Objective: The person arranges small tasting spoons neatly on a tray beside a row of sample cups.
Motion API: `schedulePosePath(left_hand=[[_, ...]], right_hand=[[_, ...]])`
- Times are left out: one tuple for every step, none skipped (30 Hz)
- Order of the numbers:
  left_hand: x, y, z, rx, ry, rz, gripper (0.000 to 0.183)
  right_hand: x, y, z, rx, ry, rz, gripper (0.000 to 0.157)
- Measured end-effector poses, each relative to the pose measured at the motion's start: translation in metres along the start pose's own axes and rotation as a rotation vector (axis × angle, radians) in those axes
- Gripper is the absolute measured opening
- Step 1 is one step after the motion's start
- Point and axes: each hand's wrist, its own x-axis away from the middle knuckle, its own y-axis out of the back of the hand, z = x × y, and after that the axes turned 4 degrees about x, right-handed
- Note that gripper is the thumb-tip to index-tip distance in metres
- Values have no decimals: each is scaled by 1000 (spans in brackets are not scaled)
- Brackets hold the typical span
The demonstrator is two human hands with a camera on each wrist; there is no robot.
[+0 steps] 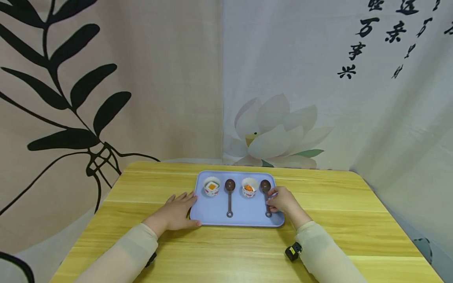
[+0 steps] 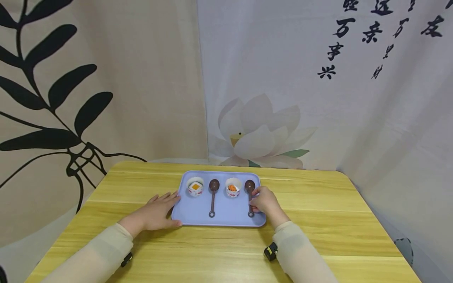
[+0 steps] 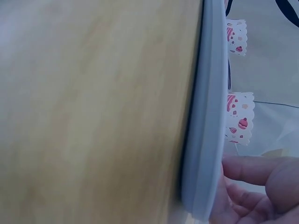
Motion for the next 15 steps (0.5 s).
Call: schedulePosePath(left_hand=[[0, 0, 0, 2, 0, 0, 100], [0, 0, -1, 2, 1, 0, 100], [0, 0, -1, 3, 1, 0, 100], [0, 0, -1, 3, 2, 1, 100], [0, 0, 0, 2, 3, 1, 100], [0, 0, 0, 1, 4, 2, 100], [0, 0, 0, -1, 4, 2, 100], [0, 0, 0, -1, 4, 3, 100], [0, 0, -1, -1, 3, 3, 100], [0, 0, -1, -1, 2, 3, 100], [0, 0, -1, -1, 2, 4, 100], [0, 1, -1, 0, 3, 5, 99], [1, 1, -2, 1, 4, 5, 99], [1, 1, -2, 2, 6, 6, 99], [1, 1, -2, 3, 5, 7, 99]], right_hand=[[0, 0, 0, 2, -2, 1, 28], [0, 0, 0, 5, 0, 4, 28], [1, 0, 0, 7, 0, 6, 28], [1, 0, 0, 12, -2, 7, 28], [1, 0, 0, 12, -5, 8, 28], [1, 0, 0, 15, -6, 10, 28], [1, 0, 1, 16, -9, 11, 28], [1, 0, 1, 22, -9, 12, 28], [1, 0, 0, 24, -16, 8, 28], [1, 0, 0, 28, -16, 7, 28], [1, 0, 1, 25, -17, 6, 28], [1, 0, 1, 28, -15, 5, 28], [0, 0, 1, 26, -15, 4, 28], [0, 0, 1, 27, -12, 4, 28], [0, 0, 1, 26, -10, 4, 28]])
